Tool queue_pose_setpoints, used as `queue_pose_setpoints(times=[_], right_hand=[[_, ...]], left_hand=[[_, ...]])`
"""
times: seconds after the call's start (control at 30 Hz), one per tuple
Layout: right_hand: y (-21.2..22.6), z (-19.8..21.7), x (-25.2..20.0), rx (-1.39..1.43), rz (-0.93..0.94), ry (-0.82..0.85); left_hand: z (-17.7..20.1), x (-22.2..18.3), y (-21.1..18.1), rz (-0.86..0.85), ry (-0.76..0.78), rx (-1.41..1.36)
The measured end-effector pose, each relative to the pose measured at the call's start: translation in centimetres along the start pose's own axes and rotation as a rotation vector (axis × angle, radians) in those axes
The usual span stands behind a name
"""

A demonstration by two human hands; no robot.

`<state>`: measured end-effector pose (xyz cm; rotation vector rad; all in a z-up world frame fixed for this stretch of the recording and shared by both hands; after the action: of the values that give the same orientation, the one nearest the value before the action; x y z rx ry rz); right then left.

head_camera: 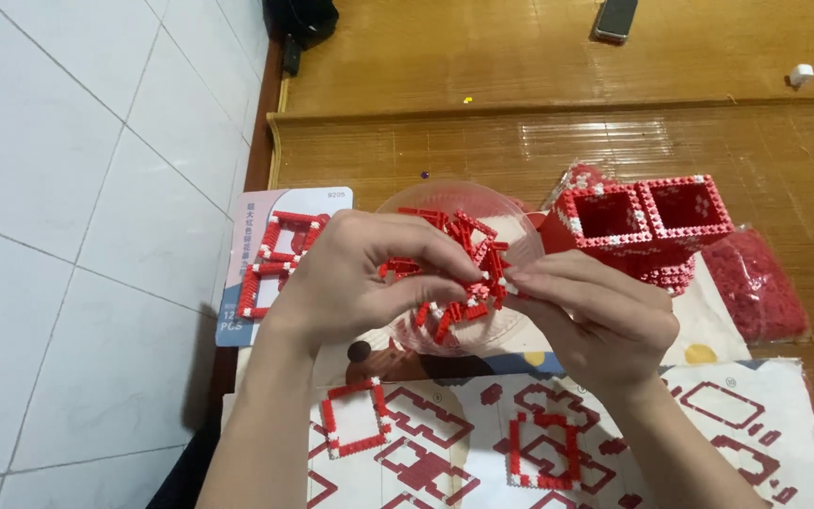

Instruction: Assembling a structure using small red and white interlocking plastic toy blocks

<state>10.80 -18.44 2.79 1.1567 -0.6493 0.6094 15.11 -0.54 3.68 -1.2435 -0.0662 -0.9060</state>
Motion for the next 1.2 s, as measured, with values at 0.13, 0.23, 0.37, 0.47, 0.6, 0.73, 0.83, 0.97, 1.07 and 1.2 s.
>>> queue_pose_setpoints(times=[0.13,0.23,0.37,0.47,0.6,0.73,0.83,0.97,1.07,1.2], right_hand=[[-0.5,0.4,0.0,-0.053,0.010,-0.062],[-2.2,1.5,-0.8,-0.039,-0.103,-0.113],[-4.8,1.0,-1.5,0.060,-0.288,-0.058],[-5.2,0.0,-1.3,0.045,-0.508,-0.008],[-5.7,0.2,-1.3,0.135,-0.578,-0.042],[-6.1,0.6,-1.6,0.154,-0.675,-0.109],[-6.1,0.2,-1.7,0.214,-0.638,-0.085],[-6.3,0.2,-1.6,0.132,-0.555,-0.062],[-6.0,0.1,-1.6,0.059,-0.358,-0.007],[-2.6,-0.7,-0.5,-0.028,-0.092,0.040]], left_hand=[[-0.9,0.2,0.7,0.077,0.211,0.350],[-3.6,-0.7,4.2,0.452,0.495,0.495],[-7.0,0.0,5.0,0.628,0.673,0.575],[-6.4,-0.7,5.2,0.682,0.725,0.681],[-5.0,-1.6,5.5,0.702,0.711,0.671],[-4.9,-1.8,5.3,0.732,0.719,0.633],[-5.5,-1.5,6.1,0.746,0.717,0.708],[-5.3,-0.9,6.3,0.702,0.656,0.709],[-5.5,-1.5,6.6,0.704,0.719,0.693],[-5.3,-1.9,7.1,0.639,0.660,0.682]])
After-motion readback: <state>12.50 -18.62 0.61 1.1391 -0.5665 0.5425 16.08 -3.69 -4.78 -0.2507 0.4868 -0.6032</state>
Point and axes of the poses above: each hand's wrist, its own x-axis towards the middle knuckle, its own z-axis out of the back of the hand, y = z × x, the point moved 8 cm from there along x, towards the middle knuckle, and after that the axes turned 10 degrees about -z, right-handed, at the moved point
